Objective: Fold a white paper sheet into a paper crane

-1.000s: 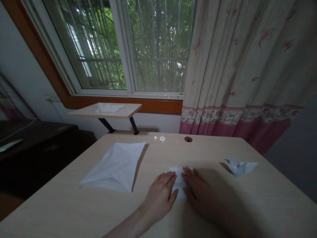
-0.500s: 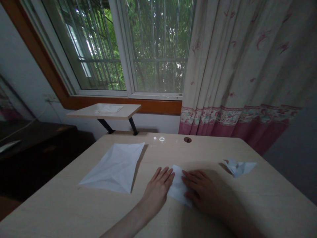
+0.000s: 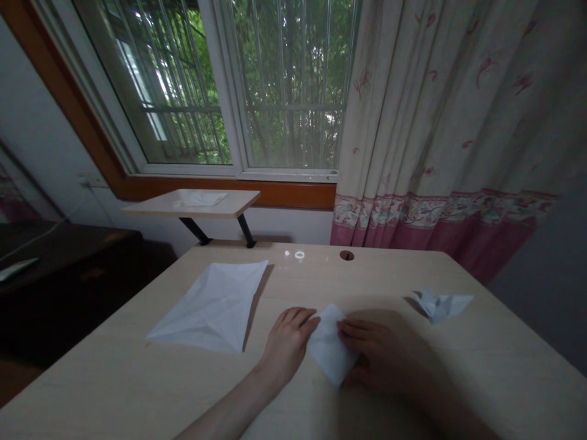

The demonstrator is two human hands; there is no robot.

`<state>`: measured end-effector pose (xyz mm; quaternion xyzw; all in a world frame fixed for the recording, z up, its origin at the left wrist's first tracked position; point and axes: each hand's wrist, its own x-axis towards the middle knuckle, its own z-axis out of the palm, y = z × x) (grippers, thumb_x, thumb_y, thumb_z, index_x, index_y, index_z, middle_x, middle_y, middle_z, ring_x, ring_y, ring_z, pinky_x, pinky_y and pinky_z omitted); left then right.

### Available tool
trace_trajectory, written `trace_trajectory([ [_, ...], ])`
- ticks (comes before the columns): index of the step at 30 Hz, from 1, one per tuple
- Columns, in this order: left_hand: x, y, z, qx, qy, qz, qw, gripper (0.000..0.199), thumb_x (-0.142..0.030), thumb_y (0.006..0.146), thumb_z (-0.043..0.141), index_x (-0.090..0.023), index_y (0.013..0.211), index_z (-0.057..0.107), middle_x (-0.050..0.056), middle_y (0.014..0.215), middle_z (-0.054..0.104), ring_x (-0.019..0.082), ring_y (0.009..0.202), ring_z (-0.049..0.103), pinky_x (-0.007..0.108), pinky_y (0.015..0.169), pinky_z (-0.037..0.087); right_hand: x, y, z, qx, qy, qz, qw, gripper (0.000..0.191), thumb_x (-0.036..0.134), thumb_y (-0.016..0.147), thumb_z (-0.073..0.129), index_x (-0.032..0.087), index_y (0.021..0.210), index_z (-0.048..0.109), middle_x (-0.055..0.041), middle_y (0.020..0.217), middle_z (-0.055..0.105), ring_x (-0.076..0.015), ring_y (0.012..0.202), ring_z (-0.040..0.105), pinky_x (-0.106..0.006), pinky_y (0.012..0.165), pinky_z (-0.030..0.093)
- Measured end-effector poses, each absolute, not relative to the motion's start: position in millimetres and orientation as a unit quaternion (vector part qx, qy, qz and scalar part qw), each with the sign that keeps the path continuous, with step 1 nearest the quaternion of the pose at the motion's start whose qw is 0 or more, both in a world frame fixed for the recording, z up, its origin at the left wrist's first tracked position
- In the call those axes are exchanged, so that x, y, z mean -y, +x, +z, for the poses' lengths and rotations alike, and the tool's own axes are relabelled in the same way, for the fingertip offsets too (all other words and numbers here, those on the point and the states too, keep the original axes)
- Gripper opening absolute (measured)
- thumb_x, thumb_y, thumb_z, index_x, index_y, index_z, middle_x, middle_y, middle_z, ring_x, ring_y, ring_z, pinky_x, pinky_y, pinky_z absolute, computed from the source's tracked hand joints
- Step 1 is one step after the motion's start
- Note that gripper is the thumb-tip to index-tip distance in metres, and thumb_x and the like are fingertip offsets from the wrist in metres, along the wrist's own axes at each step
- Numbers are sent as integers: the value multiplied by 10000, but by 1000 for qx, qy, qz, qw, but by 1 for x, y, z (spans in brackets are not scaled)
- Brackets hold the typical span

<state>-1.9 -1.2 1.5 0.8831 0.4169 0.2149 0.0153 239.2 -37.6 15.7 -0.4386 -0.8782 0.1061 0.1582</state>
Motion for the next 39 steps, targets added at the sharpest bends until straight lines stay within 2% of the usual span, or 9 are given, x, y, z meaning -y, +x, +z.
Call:
trace_trajectory([
  [4,1,0,-1,-405,877,252,63,382,-9,842,545,-250,1114,662,25,1121,678,208,1035,590,370,909,501,36,238,22,882,-434,119,142,570,465,707,761,172,1187,670,-139,1294,591,-302,1177,578,-414,1045,439],
  [8,2,1,0,-400,868,278,98,345,-13,833,538,-218,1073,678,34,1064,691,213,1001,595,366,894,509,33,241,23,886,-421,131,146,495,381,760,726,202,1215,651,-123,1307,582,-289,1180,577,-419,1059,423],
  [14,6,2,8,-407,862,279,115,364,-30,801,497,-202,1065,678,49,1054,692,231,1007,595,402,915,491,32,243,29,881,-424,158,135,479,431,807,679,176,1212,649,-130,1304,584,-276,1188,573,-413,1057,422],
  [17,9,1,17,-410,854,300,110,338,-107,850,481,-219,1124,645,48,1079,685,235,1001,596,417,901,487,33,241,29,877,-435,146,142,385,387,867,614,211,1207,654,-105,1303,590,-273,1189,573,-432,1038,440],
  [19,11,1,22,-400,855,315,100,318,-226,887,517,-221,1194,600,61,1144,661,245,1037,583,429,919,472,34,240,26,875,-439,138,149,355,371,892,583,235,1213,648,-89,1295,599,-261,1183,578,-423,1033,446],
  [26,14,2,25,-354,885,294,66,829,-437,721,710,-214,1423,330,100,1394,489,303,1272,435,525,1099,293,35,241,18,867,-445,112,192,326,301,933,502,251,1223,642,-56,1236,649,-228,1125,621,-404,1012,470],
  [30,16,9,16,-393,877,274,51,1118,-534,576,799,-202,1473,220,131,1480,374,360,1349,331,596,1128,205,34,240,15,870,-442,104,193,343,224,901,505,256,1209,651,-49,1221,659,-219,1105,634,-399,989,490],
  [35,18,14,6,-420,868,265,27,1195,-577,558,809,-191,1494,172,154,1501,337,389,1383,268,642,1127,155,32,242,4,873,-449,71,179,465,109,787,511,246,1208,652,-37,1258,638,-216,1140,611,-389,1008,475],
  [39,18,15,2,-436,860,264,20,1261,-574,510,838,-179,1495,158,184,1516,291,415,1393,231,675,1115,113,29,244,-10,874,-444,39,193,440,99,789,506,222,1180,667,-55,1235,654,-217,1108,631,-387,989,494],
])
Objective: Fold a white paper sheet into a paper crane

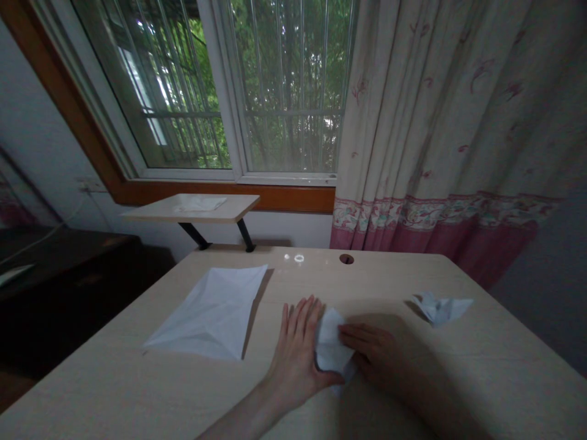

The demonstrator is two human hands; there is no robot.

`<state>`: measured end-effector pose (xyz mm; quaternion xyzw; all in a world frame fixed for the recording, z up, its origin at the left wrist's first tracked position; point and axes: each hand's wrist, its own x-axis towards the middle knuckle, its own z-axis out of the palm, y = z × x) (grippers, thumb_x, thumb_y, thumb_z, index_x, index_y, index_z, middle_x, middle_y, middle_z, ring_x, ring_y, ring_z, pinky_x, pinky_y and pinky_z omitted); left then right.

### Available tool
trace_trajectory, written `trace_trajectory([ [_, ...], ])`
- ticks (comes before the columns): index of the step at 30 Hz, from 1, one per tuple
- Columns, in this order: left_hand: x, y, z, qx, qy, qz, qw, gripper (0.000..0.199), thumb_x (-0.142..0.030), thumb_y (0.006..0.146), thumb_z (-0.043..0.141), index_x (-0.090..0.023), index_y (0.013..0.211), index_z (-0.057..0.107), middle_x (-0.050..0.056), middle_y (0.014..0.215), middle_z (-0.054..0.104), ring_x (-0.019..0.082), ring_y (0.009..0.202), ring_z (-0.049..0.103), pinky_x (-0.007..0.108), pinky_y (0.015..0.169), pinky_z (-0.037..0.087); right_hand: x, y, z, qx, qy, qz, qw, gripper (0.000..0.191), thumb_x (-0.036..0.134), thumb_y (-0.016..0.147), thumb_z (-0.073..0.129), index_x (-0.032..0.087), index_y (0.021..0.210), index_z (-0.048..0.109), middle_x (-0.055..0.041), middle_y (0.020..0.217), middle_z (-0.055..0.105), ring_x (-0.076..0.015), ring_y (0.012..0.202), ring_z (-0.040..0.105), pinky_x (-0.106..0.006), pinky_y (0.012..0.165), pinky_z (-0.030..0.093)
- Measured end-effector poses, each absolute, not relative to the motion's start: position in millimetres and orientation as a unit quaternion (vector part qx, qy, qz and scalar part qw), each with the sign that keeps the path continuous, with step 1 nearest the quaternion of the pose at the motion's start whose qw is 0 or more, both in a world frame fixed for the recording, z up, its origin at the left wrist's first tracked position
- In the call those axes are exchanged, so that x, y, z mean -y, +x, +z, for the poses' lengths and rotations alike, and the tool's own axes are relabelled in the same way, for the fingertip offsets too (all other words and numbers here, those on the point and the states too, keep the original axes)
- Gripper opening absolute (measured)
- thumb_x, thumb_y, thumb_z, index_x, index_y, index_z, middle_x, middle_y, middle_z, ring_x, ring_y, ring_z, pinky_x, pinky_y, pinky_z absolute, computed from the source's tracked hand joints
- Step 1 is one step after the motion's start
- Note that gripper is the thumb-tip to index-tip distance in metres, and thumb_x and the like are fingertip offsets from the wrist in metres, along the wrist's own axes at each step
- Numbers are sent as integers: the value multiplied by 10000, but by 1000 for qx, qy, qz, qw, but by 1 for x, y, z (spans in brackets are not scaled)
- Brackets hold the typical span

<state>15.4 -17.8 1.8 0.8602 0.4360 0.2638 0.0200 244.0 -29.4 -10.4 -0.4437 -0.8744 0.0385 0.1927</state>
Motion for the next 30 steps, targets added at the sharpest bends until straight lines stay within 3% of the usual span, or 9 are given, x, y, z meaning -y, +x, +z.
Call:
trace_trajectory([
  [6,20,16,3,-434,856,280,16,1285,-531,509,849,-165,1499,116,200,1526,255,425,1406,189,695,1101,109,23,247,-26,844,-453,-30,285,310,190,909,471,237,1159,648,-59,1237,655,-200,1105,628,-377,945,526],
  [12,21,18,5,-430,856,285,23,1253,-493,521,856,-174,1490,128,204,1527,247,430,1413,158,703,1099,91,20,242,-16,805,-478,-101,337,201,208,911,493,224,1061,626,-87,1066,683,-242,1021,635,-433,879,537],
  [14,22,18,6,-421,859,289,25,1162,-473,530,860,-174,1450,216,205,1520,258,431,1412,160,713,1095,89,20,240,-13,796,-482,-115,348,163,220,915,492,225,1023,614,-87,1009,673,-247,970,637,-435,840,543],
  [17,24,18,7,-392,871,294,20,861,-441,573,853,-188,1274,421,191,1513,264,430,1407,170,724,1088,97,19,239,-11,786,-487,-115,364,145,227,922,481,245,1008,597,-79,977,656,-246,936,631,-431,805,547],
  [20,25,17,8,-372,883,287,9,661,-384,600,855,-202,1134,511,173,1486,295,427,1401,181,725,1084,101,19,238,-12,782,-484,-103,379,135,225,924,484,249,1015,582,-77,991,644,-239,945,623,-429,823,545],
  [25,24,15,13,-377,889,260,10,690,-421,545,882,-233,1125,559,157,1490,263,451,1392,166,743,1064,95,20,237,-10,778,-477,-91,400,122,210,923,497,235,1018,570,-81,1025,630,-231,991,604,-433,865,533],
  [30,24,16,13,-378,887,266,4,755,-448,587,856,-259,1238,524,139,1533,196,444,1393,171,738,1066,93,24,237,-4,771,-477,-114,406,119,219,925,490,240,992,586,-81,1022,637,-232,1003,601,-422,866,525],
])
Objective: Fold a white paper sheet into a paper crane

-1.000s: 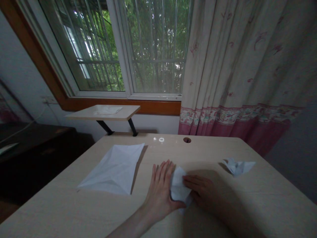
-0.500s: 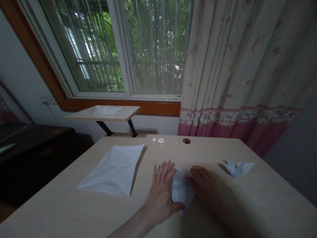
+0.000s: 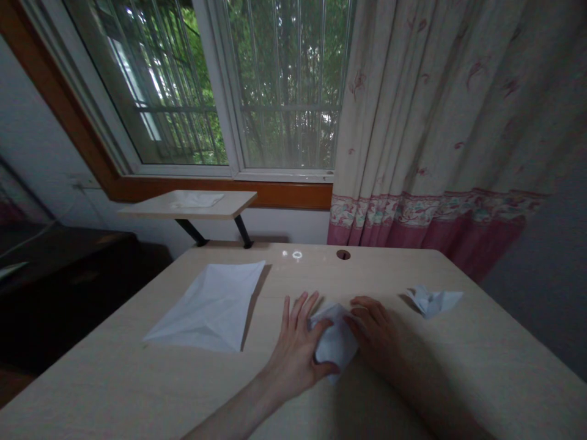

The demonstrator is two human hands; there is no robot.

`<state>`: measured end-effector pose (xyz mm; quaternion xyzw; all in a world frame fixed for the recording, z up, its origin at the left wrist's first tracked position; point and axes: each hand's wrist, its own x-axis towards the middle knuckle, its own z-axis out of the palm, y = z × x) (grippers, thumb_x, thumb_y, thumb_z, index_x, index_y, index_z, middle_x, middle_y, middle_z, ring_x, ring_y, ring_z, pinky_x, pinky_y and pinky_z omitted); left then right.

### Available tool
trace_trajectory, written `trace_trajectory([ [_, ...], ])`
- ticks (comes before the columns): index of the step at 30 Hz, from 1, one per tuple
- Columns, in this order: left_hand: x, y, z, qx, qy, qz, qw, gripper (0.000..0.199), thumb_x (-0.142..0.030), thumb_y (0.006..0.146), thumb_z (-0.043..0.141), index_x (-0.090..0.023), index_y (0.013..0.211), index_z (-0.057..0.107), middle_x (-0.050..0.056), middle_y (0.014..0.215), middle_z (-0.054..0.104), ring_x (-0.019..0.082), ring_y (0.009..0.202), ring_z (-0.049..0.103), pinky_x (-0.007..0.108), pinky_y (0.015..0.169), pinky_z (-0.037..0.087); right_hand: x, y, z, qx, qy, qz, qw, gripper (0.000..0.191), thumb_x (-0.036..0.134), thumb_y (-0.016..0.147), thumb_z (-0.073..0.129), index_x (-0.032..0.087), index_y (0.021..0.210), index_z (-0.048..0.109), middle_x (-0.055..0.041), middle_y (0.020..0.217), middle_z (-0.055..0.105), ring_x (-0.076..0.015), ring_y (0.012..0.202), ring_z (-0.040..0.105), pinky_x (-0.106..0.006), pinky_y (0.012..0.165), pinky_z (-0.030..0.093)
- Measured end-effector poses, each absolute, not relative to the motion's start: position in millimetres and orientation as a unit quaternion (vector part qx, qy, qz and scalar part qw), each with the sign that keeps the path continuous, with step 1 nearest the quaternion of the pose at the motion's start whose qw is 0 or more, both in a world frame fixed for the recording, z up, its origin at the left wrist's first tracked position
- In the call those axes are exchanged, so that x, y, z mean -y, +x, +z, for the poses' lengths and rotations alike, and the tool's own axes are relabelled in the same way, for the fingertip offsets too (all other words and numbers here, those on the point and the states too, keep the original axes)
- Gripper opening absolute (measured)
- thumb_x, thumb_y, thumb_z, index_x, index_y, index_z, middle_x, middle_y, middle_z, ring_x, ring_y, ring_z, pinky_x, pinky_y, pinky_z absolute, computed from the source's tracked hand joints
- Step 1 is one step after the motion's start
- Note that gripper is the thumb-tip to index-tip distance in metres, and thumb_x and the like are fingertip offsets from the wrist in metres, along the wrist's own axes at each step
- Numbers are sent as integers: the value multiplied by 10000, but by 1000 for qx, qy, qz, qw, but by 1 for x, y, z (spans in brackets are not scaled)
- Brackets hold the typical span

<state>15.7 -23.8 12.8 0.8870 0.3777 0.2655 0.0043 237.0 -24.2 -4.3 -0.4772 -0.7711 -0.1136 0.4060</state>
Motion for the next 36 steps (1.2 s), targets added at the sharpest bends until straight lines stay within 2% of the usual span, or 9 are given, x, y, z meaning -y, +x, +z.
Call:
trace_trajectory([
  [6,24,17,12,-386,879,279,-13,700,-507,584,839,-188,1132,544,169,1533,220,429,1401,181,704,1094,117,27,239,-9,773,-463,-127,414,117,221,924,477,229,979,580,-90,1050,632,-229,1018,595,-416,862,524],
  [11,23,17,12,-393,874,285,-4,883,-495,531,868,-178,1250,465,197,1513,252,425,1396,207,688,1100,141,28,242,-17,751,-450,-129,466,135,177,907,498,226,1025,537,-93,1092,589,-213,1025,591,-402,854,539],
  [14,21,18,11,-399,873,280,7,940,-491,516,874,-178,1289,442,201,1514,246,428,1392,215,684,1098,156,31,242,-12,789,-425,-140,422,187,124,896,471,223,1019,571,-90,1122,573,-207,1051,571,-376,847,542],
  [17,20,18,10,-400,873,280,17,930,-510,527,862,-186,1293,447,196,1514,248,425,1394,215,683,1095,164,31,242,-4,818,-400,-167,379,222,114,883,468,236,995,615,-84,1188,573,-230,1138,528,-426,902,515],
  [22,19,17,9,-394,878,270,25,907,-524,539,855,-195,1286,461,178,1502,295,403,1390,236,667,1108,148,25,242,-3,806,-430,-170,370,320,72,866,484,246,1086,637,-85,1170,615,-247,1174,507,-458,962,470],
  [31,15,18,11,-401,880,243,76,984,-569,493,855,-201,1318,468,122,1332,524,369,1298,387,642,1128,130,17,242,-13,804,-443,-81,389,302,95,884,442,222,1094,619,-83,1106,656,-232,1086,565,-450,953,487],
  [36,14,18,12,-398,879,251,75,982,-560,468,872,-219,1310,499,107,1368,503,357,1293,392,624,1135,131,14,244,-17,826,-411,-8,386,405,57,851,404,240,1145,612,-71,1110,669,-210,1063,591,-422,930,514],
])
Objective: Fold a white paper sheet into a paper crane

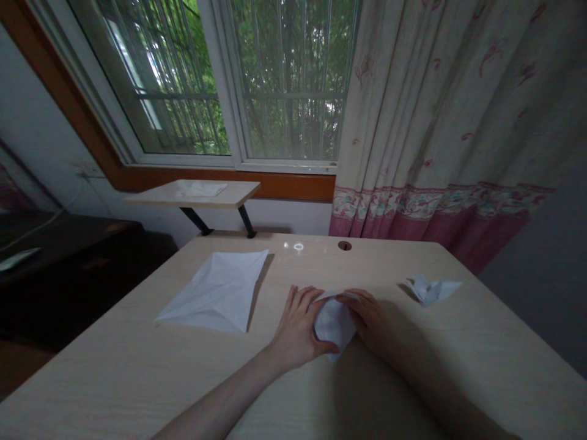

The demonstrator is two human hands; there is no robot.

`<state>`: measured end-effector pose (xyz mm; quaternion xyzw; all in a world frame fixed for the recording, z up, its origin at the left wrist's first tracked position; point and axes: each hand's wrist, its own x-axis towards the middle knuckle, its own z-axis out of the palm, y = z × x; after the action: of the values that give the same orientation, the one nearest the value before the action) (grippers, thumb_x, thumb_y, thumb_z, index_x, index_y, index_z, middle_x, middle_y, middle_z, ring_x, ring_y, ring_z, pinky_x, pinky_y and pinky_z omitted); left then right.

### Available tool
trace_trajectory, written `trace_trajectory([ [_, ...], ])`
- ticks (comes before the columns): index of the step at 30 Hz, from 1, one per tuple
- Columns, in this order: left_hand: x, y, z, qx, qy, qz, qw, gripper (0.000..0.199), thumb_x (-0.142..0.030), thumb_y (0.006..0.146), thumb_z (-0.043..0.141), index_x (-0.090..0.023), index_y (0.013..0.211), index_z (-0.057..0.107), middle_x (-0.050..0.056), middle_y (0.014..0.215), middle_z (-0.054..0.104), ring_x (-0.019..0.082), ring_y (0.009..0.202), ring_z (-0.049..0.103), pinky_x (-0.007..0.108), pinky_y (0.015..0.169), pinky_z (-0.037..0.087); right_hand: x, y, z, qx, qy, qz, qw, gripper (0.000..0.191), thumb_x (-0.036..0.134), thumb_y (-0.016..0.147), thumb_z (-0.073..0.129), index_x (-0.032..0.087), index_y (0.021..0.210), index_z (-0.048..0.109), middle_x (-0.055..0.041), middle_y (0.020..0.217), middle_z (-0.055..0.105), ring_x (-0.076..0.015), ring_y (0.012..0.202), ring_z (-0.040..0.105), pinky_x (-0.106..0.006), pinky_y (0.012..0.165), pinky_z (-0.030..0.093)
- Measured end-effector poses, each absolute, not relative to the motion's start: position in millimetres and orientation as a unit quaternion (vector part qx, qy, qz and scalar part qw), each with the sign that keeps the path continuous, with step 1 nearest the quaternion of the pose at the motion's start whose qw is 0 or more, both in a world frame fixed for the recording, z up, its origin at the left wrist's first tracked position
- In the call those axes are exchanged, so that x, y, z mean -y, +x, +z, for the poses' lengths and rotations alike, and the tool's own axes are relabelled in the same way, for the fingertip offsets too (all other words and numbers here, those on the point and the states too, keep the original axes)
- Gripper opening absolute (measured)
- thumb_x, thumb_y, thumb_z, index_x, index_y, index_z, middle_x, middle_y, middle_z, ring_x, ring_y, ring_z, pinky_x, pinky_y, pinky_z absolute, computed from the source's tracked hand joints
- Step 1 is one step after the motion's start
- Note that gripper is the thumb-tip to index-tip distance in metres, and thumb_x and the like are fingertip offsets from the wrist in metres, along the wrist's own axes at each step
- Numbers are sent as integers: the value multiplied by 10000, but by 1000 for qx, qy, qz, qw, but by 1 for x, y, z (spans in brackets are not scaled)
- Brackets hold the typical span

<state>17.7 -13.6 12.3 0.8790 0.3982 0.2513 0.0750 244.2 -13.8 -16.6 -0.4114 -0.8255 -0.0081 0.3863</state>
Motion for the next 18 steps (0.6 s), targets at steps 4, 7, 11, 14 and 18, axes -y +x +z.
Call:
trace_trajectory([
  [4,13,17,13,-385,884,258,61,767,-575,469,869,-231,1117,644,74,1423,467,362,1304,376,620,1139,122,13,248,-20,834,-389,6,391,445,19,798,401,229,1108,641,-68,1145,669,-206,1112,568,-434,963,489],
  [7,12,16,13,-373,887,264,69,669,-617,491,843,-237,1021,697,45,1313,577,345,1249,442,618,1146,102,15,250,-20,846,-380,2,374,398,7,762,427,222,971,689,-63,1129,682,-214,1113,564,-458,983,462],
  [11,12,15,12,-367,889,258,90,481,-605,530,835,-243,832,736,24,1199,653,325,1171,520,629,1147,79,19,251,-14,868,-379,-2,322,360,10,739,470,239,873,713,-34,1116,695,-214,1103,572,-497,1046,383],
  [14,14,15,12,-362,889,257,109,476,-556,554,848,-241,891,731,35,1198,653,301,1125,563,614,1152,109,23,252,-6,877,-375,-10,300,356,17,735,490,247,892,713,-33,1095,701,-221,1073,579,-496,1014,404],
  [18,16,15,13,-363,882,270,134,658,-458,525,894,-197,1084,664,99,1278,577,307,1171,541,565,1148,212,26,252,-1,866,-388,-26,314,333,18,744,488,228,888,703,-73,1076,678,-227,1007,587,-432,875,494],
])
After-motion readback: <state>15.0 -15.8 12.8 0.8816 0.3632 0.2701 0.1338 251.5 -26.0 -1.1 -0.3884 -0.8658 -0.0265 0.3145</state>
